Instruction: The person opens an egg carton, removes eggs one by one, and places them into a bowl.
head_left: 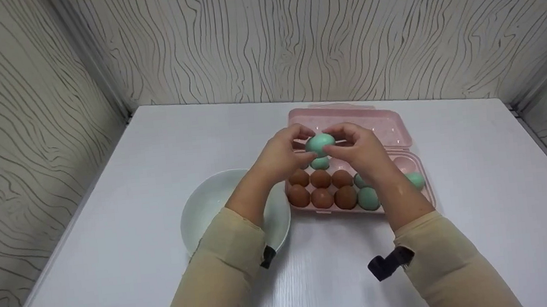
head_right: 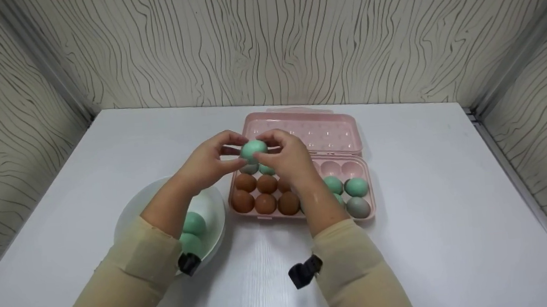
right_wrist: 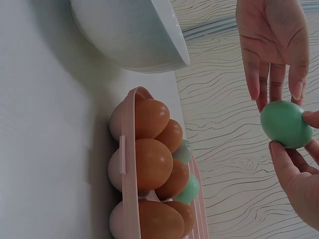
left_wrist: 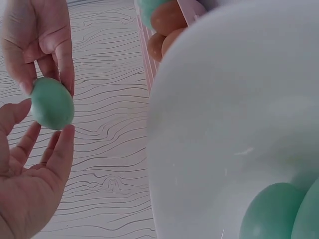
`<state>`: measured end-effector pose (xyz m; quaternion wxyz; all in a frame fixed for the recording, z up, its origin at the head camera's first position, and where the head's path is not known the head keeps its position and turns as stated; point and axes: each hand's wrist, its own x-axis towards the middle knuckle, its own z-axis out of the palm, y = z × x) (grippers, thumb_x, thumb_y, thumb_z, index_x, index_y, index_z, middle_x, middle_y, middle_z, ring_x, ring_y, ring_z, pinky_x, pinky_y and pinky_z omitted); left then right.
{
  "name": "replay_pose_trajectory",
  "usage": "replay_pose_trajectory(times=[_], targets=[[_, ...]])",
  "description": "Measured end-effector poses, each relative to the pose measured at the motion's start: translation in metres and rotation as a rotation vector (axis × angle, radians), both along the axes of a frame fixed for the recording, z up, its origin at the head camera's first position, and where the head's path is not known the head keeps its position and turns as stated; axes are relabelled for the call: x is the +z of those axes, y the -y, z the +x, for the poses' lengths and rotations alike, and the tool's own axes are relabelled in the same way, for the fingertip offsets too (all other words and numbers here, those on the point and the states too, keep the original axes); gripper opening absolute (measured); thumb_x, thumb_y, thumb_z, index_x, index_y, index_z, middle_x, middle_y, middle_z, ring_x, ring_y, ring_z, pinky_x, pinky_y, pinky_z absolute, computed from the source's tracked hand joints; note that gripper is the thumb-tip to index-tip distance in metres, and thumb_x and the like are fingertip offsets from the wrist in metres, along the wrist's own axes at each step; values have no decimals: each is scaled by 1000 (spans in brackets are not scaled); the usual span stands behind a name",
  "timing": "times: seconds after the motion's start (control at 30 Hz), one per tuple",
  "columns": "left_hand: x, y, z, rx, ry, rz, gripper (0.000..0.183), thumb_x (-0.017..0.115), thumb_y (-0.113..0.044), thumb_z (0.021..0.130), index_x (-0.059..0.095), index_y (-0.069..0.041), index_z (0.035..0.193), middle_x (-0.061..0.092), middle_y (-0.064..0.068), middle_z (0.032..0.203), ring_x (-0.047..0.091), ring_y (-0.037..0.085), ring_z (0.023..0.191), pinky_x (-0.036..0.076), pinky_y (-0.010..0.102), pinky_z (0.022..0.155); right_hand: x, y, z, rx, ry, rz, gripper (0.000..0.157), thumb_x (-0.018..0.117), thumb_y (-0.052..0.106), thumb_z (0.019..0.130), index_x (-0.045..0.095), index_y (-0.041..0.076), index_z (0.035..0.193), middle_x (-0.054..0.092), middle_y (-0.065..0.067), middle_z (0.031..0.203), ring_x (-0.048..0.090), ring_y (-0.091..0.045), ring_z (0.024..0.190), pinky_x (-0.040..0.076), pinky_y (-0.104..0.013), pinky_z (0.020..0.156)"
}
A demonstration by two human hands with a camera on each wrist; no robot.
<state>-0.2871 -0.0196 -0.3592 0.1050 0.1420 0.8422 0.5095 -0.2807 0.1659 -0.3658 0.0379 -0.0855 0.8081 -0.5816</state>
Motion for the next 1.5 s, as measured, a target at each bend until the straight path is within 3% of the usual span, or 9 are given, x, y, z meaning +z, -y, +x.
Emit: replay_pose_trajectory(times=[0.5,0.73,1.03,1.3,1.5], targets=[[2,5,0,29,10,-54,37,71,-20,80,51,-25,111,55,-8,108,53,11,102,45,27,91,1,17,2,57,11,-55,42,71,27,79,55,8,114,56,-8,114,55,-21,106,42,-36,94],[5,12,1,-3,-10,-83,34,71,-21,79,53,-25,107,56,-8,104,53,11,98,45,26,88,2,18,3,71,16,-78,42,72,29,79,57,10,113,56,-6,114,55,-19,107,41,-37,96],[8,23,1,0,-3,-130,39,75,-26,75,53,-25,106,56,-9,102,53,10,96,46,24,86,2,13,2,69,30,-148,39,68,23,83,55,2,114,54,-13,112,56,-20,103,47,-30,89],[5,38,3,-20,8,-222,35,73,-24,77,54,-22,106,55,-4,102,53,14,96,47,28,86,-6,3,-2,38,75,-122,45,63,33,86,53,1,117,53,-13,114,58,-23,106,48,-28,85],[0,51,4,-29,44,-301,31,74,-23,76,55,-21,101,56,-3,99,52,17,94,47,32,86,-7,-4,-5,18,98,-131,39,57,27,90,51,0,117,52,-17,117,55,-27,110,46,-31,89]])
